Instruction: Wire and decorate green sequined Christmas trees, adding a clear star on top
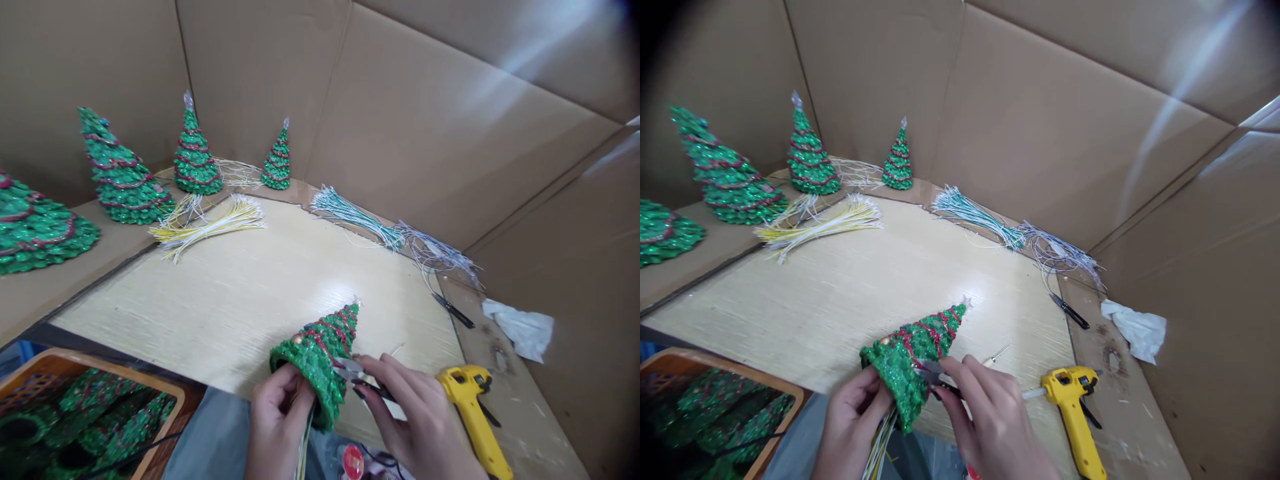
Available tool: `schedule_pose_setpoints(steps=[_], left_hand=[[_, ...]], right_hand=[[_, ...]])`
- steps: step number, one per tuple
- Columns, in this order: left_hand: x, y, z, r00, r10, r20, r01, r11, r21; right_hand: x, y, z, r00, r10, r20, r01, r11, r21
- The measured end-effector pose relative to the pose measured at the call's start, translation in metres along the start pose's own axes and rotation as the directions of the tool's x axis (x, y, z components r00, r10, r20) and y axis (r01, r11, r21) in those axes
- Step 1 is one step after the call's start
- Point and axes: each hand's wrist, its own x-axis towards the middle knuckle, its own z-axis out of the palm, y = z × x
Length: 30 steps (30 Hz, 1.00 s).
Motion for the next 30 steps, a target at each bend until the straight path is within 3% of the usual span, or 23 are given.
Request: schedule_pose_setpoints(steps=[6,11,16,20,25,30], left_hand=[[-0.004,0.002,0.002,1.000,0.000,-0.010,0.000,1.000,-0.020],[-0.003,-0.014,-0.008,0.999,-0.044,-0.030,0.039,0.990,-0.138],[0.005,-0.021,-0.018,0.985,0.011,0.171,0.021,0.983,-0.182],[-0.001,-0.008,-0.009,0.998,-0.006,0.065,0.017,0.984,-0.177],[-0.006,0.000,-0.003,0.996,-0.024,0.083,0.031,0.996,-0.085],[-0.005,0.001,-0.002,0.997,-0.042,0.060,0.047,0.996,-0.082]], right_hand=[[-0.004,0.003,-0.003,0.973,0.231,0.022,-0.232,0.958,0.167],[0.004,-0.001,-0.001,0.958,0.227,0.175,-0.269,0.923,0.276],[0.006,-0.003,0.001,0.968,0.204,0.147,-0.236,0.938,0.253],[0.007,-0.005,0.001,0.965,0.189,0.179,-0.229,0.944,0.237],[0.006,-0.003,0.000,0.949,0.183,0.257,-0.246,0.940,0.237],[0.002,-0.001,-0.001,0.962,0.144,0.232,-0.199,0.951,0.238]])
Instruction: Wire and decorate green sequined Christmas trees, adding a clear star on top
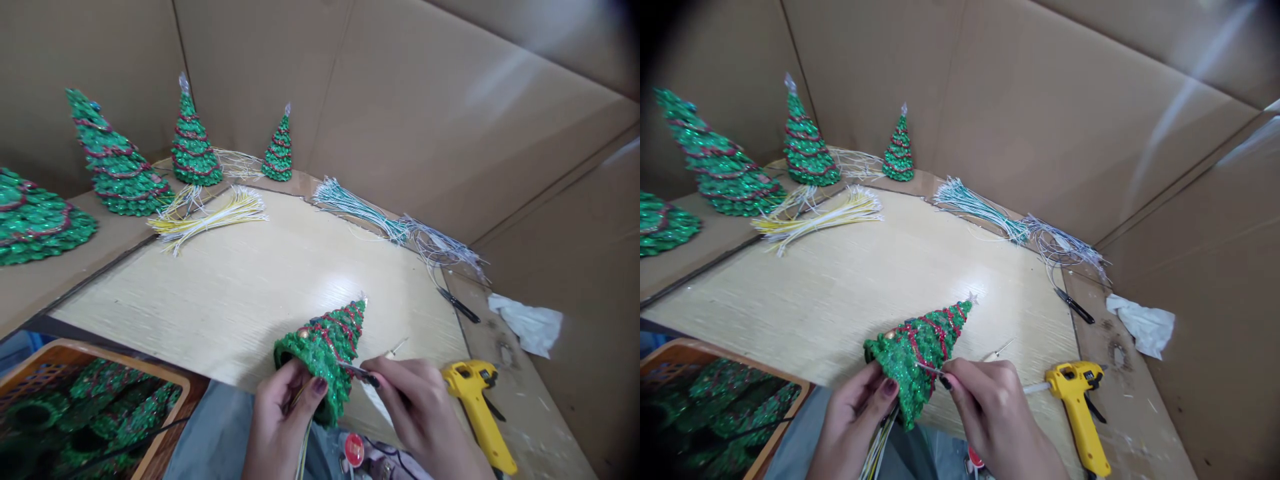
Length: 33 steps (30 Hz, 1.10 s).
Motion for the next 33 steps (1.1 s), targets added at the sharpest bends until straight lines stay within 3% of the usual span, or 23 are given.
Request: schedule_pose_setpoints(steps=[17,20,23,25,28,30,33], left_hand=[[-0.005,0.001,0.007,0.997,0.020,-0.080,-0.016,0.999,0.052],[-0.003,-0.002,0.003,0.998,0.044,-0.043,-0.039,0.992,0.122],[0.001,-0.003,-0.009,0.988,0.116,0.099,-0.140,0.945,0.294],[0.002,-0.001,-0.020,0.965,0.175,0.194,-0.245,0.867,0.434],[-0.001,0.010,-0.040,0.918,0.342,0.200,-0.387,0.669,0.634],[-0.001,0.023,-0.050,0.830,0.510,0.224,-0.484,0.460,0.745],[0.007,0.048,-0.053,0.643,0.639,0.422,-0.639,0.145,0.755]], right_hand=[[-0.008,0.004,0.010,0.991,-0.079,-0.110,0.080,0.997,0.000],[-0.008,0.006,0.011,0.994,-0.041,-0.101,0.044,0.999,0.028],[-0.006,0.013,0.007,0.980,0.045,-0.193,-0.039,0.999,0.034],[-0.006,0.021,0.003,0.936,0.176,-0.306,-0.189,0.982,-0.013],[-0.008,0.039,0.001,0.836,0.409,-0.365,-0.483,0.864,-0.138],[-0.009,0.051,0.003,0.791,0.499,-0.354,-0.585,0.785,-0.201],[-0.006,0.067,0.010,0.762,0.555,-0.334,-0.638,0.733,-0.236]])
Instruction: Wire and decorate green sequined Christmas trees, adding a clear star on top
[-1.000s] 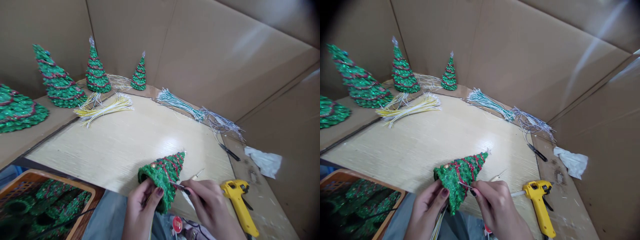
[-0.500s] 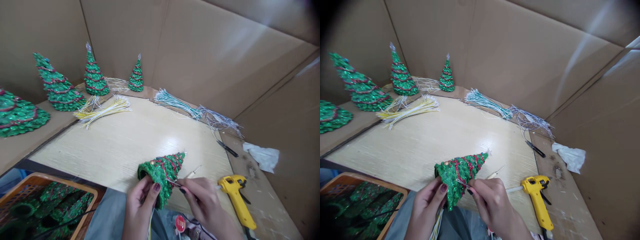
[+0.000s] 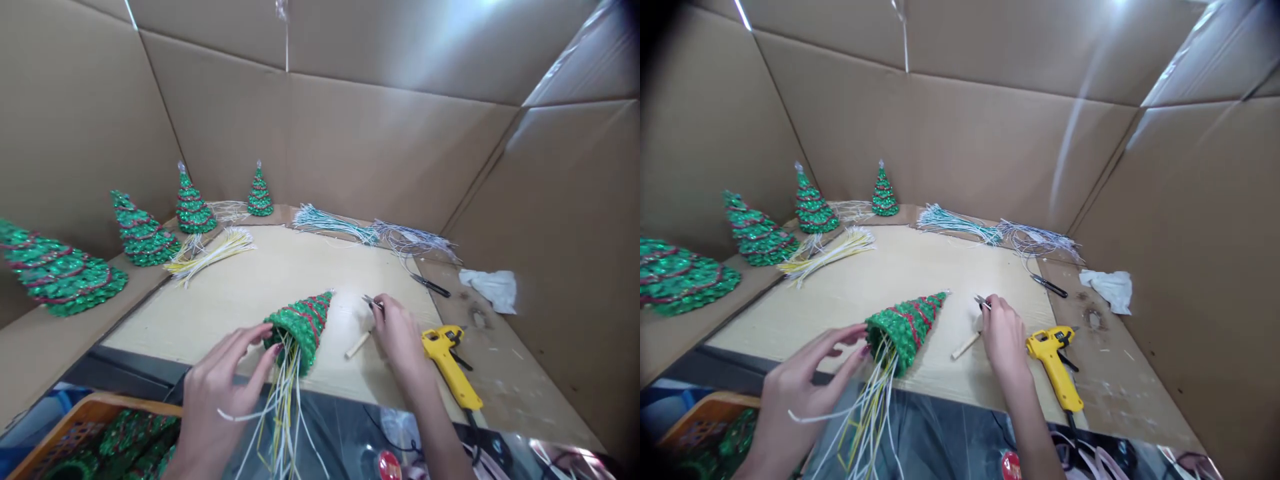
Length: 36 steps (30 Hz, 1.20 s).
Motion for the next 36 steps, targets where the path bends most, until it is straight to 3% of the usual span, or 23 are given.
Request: schedule_pose_setpoints(steps=[3,5,8,14,19,25,28,30,36], left_hand=[[0.032,-0.003,-0.004,0.973,0.176,0.146,-0.165,0.983,-0.083],[0.050,-0.007,-0.001,0.944,0.159,0.289,-0.076,0.958,-0.278],[0.065,-0.018,0.004,0.924,0.144,0.353,-0.022,0.945,-0.328],[0.060,-0.030,0.012,0.941,0.084,0.329,0.056,0.917,-0.394],[0.051,-0.012,0.017,0.948,0.057,0.315,0.075,0.917,-0.392],[0.041,0.012,0.023,0.936,0.121,0.332,-0.014,0.951,-0.310],[0.034,0.015,0.032,0.938,0.167,0.304,-0.082,0.959,-0.272],[0.030,0.016,0.038,0.941,0.182,0.286,-0.104,0.958,-0.268],[0.020,0.022,0.050,0.946,0.236,0.220,-0.202,0.965,-0.169]], right_hand=[[0.008,0.001,0.010,0.999,0.019,0.046,-0.018,0.999,-0.032],[0.012,-0.001,0.015,0.997,0.020,0.071,-0.018,0.999,-0.036],[0.017,-0.002,0.023,0.997,0.007,0.080,-0.006,1.000,-0.012],[0.020,0.002,0.037,0.997,-0.074,0.030,0.071,0.992,0.101],[0.010,-0.011,0.031,0.987,-0.142,-0.076,0.157,0.947,0.281],[-0.038,-0.057,0.017,0.926,-0.320,-0.202,0.376,0.712,0.593],[-0.056,-0.072,0.013,0.914,-0.337,-0.226,0.380,0.517,0.767],[-0.060,-0.075,0.012,0.920,-0.326,-0.218,0.354,0.449,0.820],[-0.060,-0.072,0.008,0.941,-0.278,-0.196,0.315,0.501,0.806]])
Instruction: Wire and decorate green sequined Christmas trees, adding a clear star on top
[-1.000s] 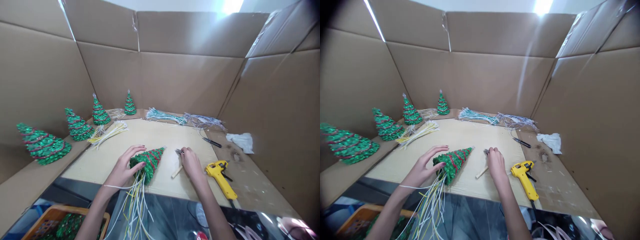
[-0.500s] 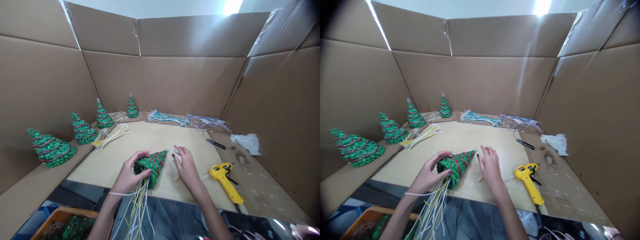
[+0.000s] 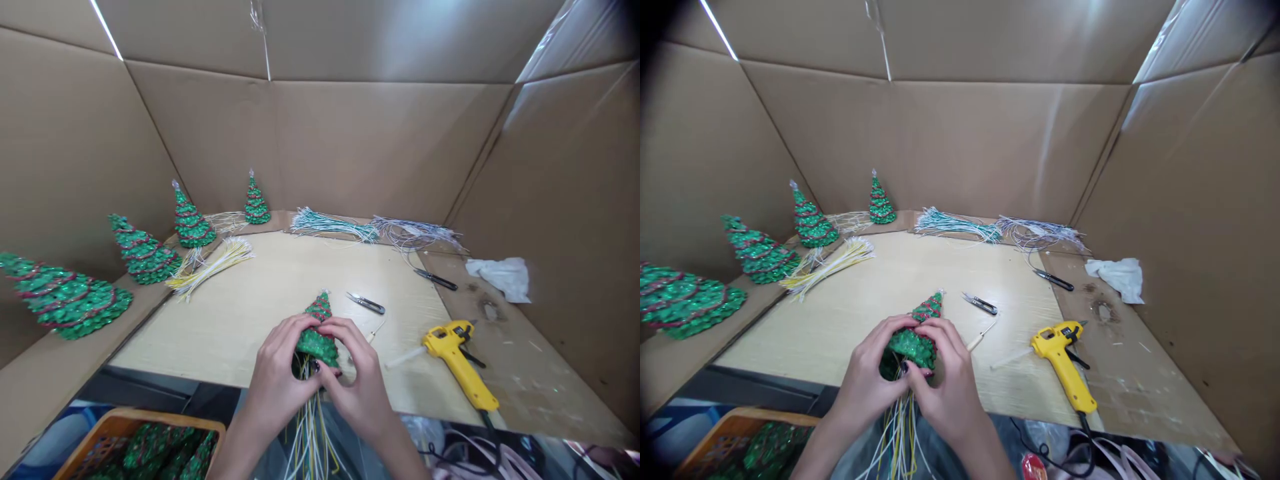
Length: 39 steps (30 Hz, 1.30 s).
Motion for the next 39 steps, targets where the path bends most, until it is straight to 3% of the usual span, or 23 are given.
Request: schedule_pose_setpoints(steps=[16,23,32,39], left_hand=[[-0.005,0.009,0.007,0.999,0.044,-0.029,-0.041,0.993,0.109],[-0.004,0.011,0.006,0.999,0.029,-0.024,-0.027,0.994,0.102],[-0.001,0.016,0.002,0.997,0.038,0.064,-0.049,0.982,0.185],[0.001,0.025,0.000,0.986,0.032,0.166,-0.083,0.945,0.316]], right_hand=[[-0.002,-0.003,-0.006,0.999,-0.042,-0.022,0.041,0.998,-0.047],[-0.004,0.002,-0.001,0.999,0.005,-0.051,-0.001,0.997,0.076],[-0.008,0.015,0.009,0.985,0.118,-0.127,-0.091,0.976,0.200],[-0.013,0.020,0.010,0.981,0.152,-0.117,-0.119,0.961,0.250]])
